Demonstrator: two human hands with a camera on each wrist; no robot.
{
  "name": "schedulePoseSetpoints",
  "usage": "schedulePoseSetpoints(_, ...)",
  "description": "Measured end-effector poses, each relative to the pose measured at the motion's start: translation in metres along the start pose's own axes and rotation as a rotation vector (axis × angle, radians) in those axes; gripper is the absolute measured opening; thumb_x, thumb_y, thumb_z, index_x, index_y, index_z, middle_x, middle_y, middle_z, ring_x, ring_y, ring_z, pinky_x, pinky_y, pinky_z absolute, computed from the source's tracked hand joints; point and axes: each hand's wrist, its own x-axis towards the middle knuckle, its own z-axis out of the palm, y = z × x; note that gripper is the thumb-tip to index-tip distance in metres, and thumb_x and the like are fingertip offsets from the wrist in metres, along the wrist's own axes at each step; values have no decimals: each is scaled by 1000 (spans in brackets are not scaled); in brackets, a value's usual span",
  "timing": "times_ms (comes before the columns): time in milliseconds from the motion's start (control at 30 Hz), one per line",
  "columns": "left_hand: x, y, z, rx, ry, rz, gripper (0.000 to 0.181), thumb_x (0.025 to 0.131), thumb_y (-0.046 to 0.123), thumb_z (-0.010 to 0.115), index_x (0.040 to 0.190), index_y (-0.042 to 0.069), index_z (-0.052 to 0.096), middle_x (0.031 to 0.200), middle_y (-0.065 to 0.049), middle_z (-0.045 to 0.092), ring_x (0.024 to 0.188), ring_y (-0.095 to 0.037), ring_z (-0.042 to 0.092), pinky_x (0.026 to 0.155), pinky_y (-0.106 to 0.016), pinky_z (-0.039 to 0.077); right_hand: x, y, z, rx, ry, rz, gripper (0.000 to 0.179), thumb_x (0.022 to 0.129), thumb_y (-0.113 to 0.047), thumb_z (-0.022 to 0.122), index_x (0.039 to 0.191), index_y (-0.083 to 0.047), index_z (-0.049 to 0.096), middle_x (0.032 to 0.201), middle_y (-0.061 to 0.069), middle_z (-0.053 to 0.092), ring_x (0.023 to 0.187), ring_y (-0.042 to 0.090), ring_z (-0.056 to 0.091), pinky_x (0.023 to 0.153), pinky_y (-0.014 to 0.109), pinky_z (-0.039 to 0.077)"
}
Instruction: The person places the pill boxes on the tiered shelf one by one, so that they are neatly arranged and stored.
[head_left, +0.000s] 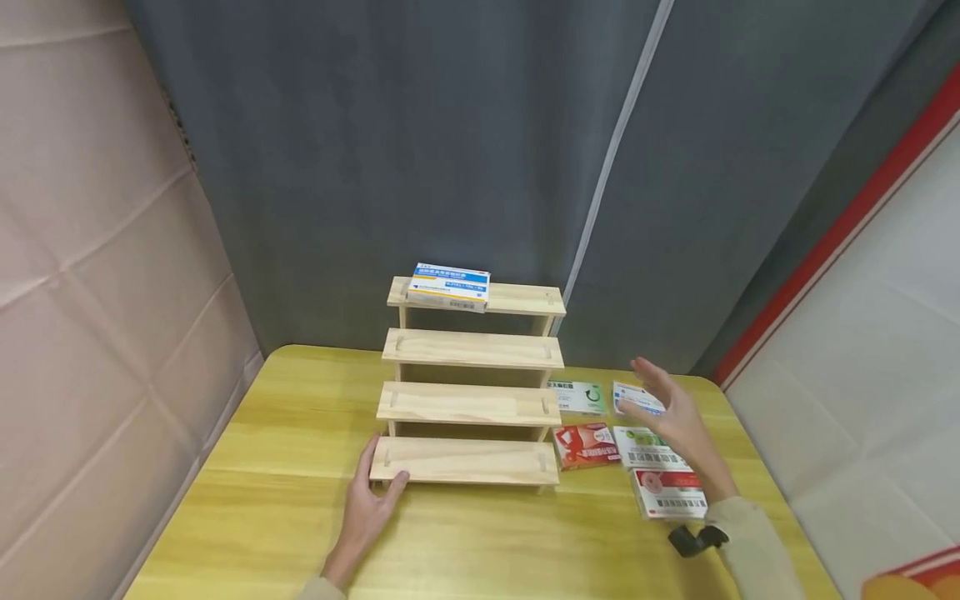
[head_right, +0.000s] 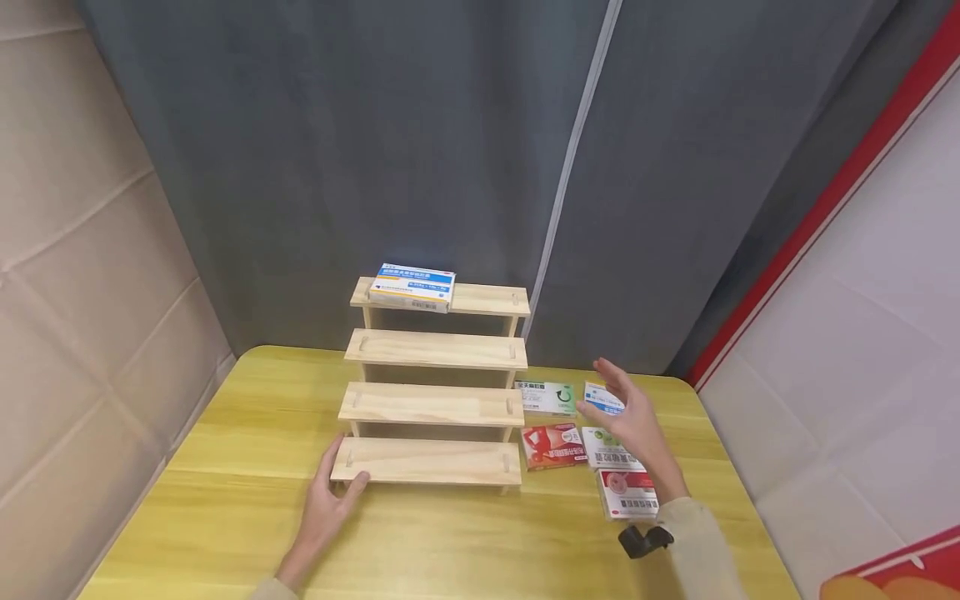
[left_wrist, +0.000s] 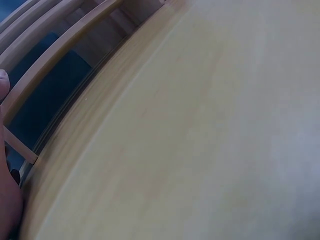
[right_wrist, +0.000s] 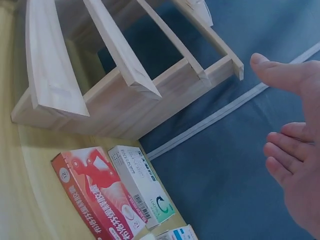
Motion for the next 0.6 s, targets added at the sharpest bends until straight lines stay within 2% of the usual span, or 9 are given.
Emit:
schedulePoseSetpoints(167, 0, -1, -1, 14, 6, -10, 80, 95, 26, 71, 159, 9, 27, 164, -25, 27, 147, -57, 26, 108, -85, 21, -7, 5, -1, 13, 10, 8, 82, 93, -23, 75, 160, -10, 30, 161, 19, 39, 146, 44, 37, 114, 71, 32)
schedulePoseSetpoints(433, 1, 2, -3, 22, -5, -4, 80, 95, 27, 70, 160, 10, 25, 163, -27, 26, 147, -57, 25, 108, -85, 20, -25, 14, -11, -8, 12, 83, 82, 94, -23, 73, 160, -8, 28, 161, 21, 37, 145, 42, 37, 113, 70, 34)
schedulePoseSetpoints(467, 1, 2, -3, 24, -8, -4, 81, 95, 27, 70, 160, 10, 25, 163, -28, 26, 146, -57, 26, 108, -85, 20, -27, 16, -13, -12, 16, 78, 82, 94, -22, 74, 160, -8, 28, 160, 22, 38, 145, 39, 38, 117, 61, 36)
schedulePoseSetpoints(500, 2, 2, -2, 25, -11, -6, 81, 95, 27, 70, 160, 10, 25, 163, -28, 26, 146, -57, 26, 108, -85, 20, -29, 18, -15, -12, 11, 85, 83, 94, -22, 74, 160, -7, 27, 160, 23, 37, 145, 39, 38, 116, 62, 36)
schedulePoseSetpoints(533, 1, 1, -1, 27, -11, -6, 81, 95, 28, 70, 160, 9, 24, 163, -28, 26, 146, -57, 26, 108, -85, 20, -32, 20, -17, -21, 10, 89, 83, 94, -22, 74, 161, -9, 26, 161, 22, 37, 145, 39, 38, 118, 51, 39)
schedulePoseSetpoints(567, 1, 1, -1, 28, -11, -6, 81, 95, 28, 70, 160, 9, 24, 163, -28, 26, 146, -57, 26, 108, -85, 20, -34, 22, -19, -19, 5, 87, 84, 94, -21, 73, 161, -8, 25, 161, 23, 36, 145, 40, 37, 118, 51, 39)
schedulePoseSetpoints(600, 1, 1, 0, 30, -11, -6, 82, 95, 28, 70, 160, 9, 24, 163, -28, 27, 146, -57, 27, 108, -85, 21, -37, 24, -20, -26, 1, 91, 85, 94, -22, 74, 161, -8, 24, 161, 22, 36, 144, 40, 37, 118, 42, 40)
